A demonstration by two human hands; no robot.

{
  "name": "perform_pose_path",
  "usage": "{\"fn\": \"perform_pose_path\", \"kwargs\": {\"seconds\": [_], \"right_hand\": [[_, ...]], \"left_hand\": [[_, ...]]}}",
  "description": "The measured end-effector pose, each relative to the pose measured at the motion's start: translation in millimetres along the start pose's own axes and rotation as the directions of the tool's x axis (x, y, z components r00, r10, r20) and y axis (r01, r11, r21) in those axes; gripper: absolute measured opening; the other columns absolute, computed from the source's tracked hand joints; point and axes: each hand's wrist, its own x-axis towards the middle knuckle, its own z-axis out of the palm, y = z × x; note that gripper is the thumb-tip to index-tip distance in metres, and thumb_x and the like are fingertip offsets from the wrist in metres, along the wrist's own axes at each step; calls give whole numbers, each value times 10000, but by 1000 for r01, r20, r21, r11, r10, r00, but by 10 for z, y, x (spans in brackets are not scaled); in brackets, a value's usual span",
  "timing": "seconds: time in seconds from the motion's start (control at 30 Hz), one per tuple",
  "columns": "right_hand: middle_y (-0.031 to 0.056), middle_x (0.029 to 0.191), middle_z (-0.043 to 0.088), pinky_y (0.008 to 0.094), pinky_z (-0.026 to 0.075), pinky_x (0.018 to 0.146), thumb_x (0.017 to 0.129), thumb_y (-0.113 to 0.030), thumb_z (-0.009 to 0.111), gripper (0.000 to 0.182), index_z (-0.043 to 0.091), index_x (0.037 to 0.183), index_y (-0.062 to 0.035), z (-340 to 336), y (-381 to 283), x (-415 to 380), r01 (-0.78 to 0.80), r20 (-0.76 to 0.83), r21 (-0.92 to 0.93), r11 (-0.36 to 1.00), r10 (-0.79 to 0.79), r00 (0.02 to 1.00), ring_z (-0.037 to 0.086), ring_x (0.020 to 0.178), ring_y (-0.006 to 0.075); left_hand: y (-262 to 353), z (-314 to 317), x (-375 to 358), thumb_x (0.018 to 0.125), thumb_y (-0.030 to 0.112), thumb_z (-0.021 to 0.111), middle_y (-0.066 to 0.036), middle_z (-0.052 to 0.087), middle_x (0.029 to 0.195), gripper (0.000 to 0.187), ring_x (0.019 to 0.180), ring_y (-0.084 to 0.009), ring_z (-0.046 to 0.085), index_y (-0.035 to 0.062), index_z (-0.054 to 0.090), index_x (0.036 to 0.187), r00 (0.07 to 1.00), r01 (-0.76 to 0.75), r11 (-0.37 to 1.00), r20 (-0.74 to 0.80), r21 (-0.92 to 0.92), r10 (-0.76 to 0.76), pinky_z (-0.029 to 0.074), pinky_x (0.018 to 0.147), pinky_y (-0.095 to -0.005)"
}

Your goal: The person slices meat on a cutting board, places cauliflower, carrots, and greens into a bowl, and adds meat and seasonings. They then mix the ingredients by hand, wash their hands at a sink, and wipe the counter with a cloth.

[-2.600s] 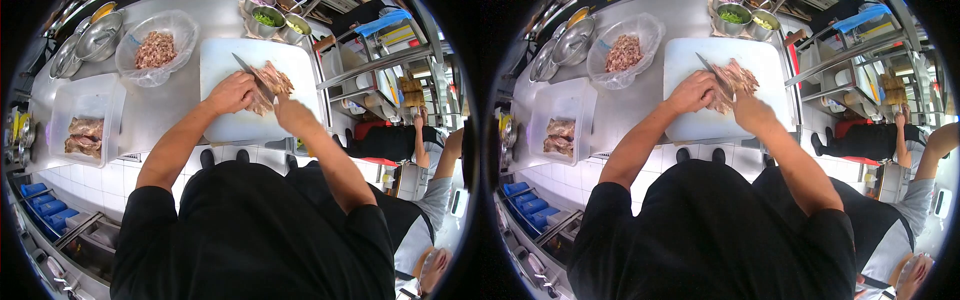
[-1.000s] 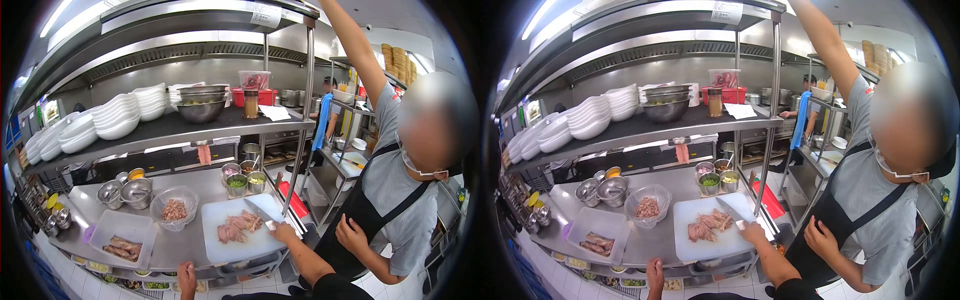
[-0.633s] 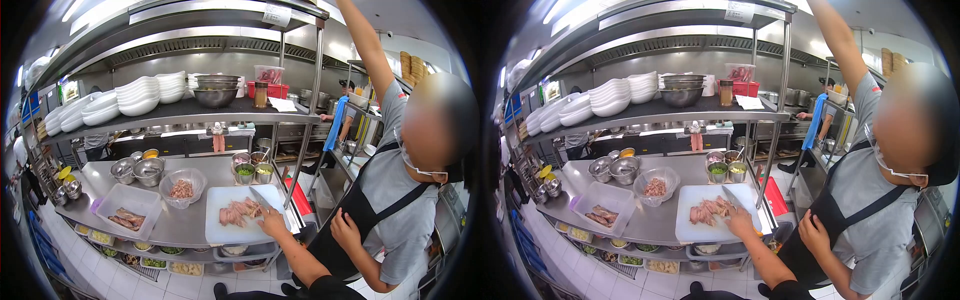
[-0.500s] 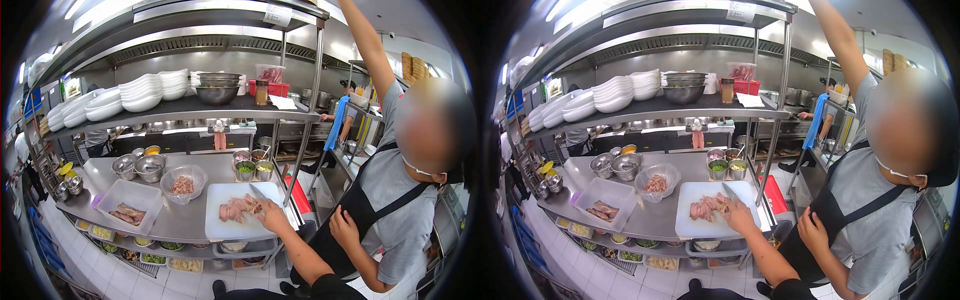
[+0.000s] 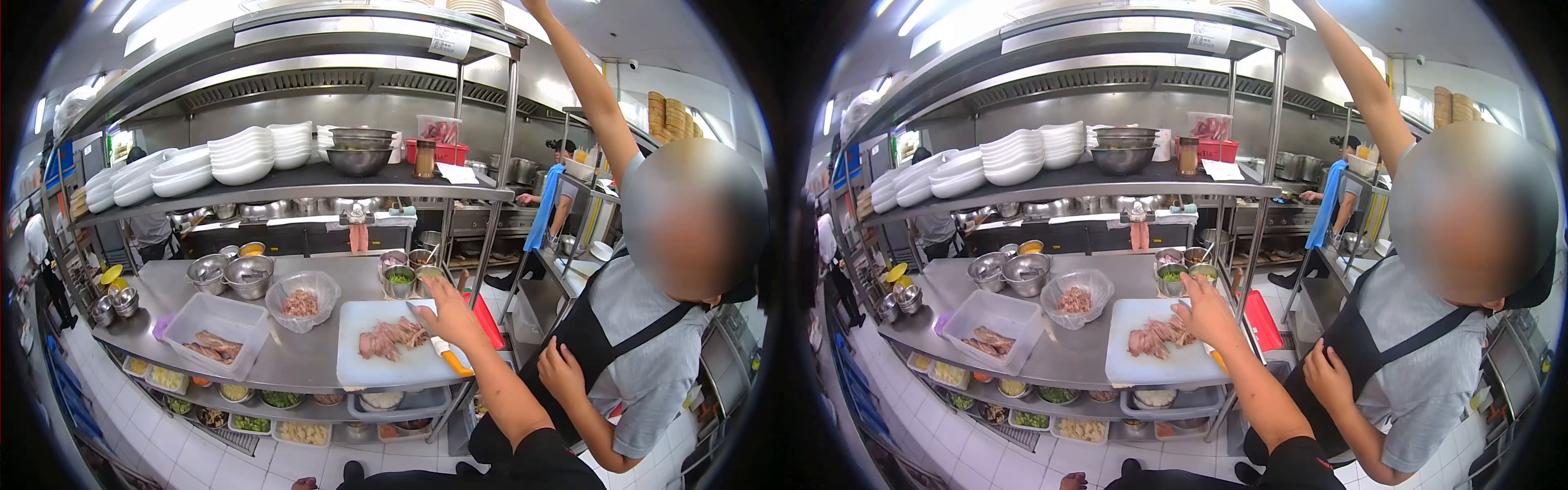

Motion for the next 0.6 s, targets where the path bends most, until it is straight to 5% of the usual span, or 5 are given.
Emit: {"fn": "perform_pose_path", "kwargs": {"seconds": [0.4,0.6], "right_hand": [[302,1442,404,436,339,1127,896,-262,671,720,320,1471,-8,-975,-334,1252,8,-327,-292,956,-108,939,397,1342,444],[315,1438,385,468,378,1086,896,-272,655,756,269,1484,2,-1566,-336,2446,-73,-582,-472,879,-248,774,417,1308,467]], "left_hand": [[779,-102,823,925,321,601,-39,632,869,277,721,-149,574,117,652,1107,997,-37,984,73,176,24,487,567,-307],[1412,-178,1395,925,318,597,-52,640,872,279,725,-159,586,111,657,1102,988,-96,965,145,245,61,495,577,-318]]}}
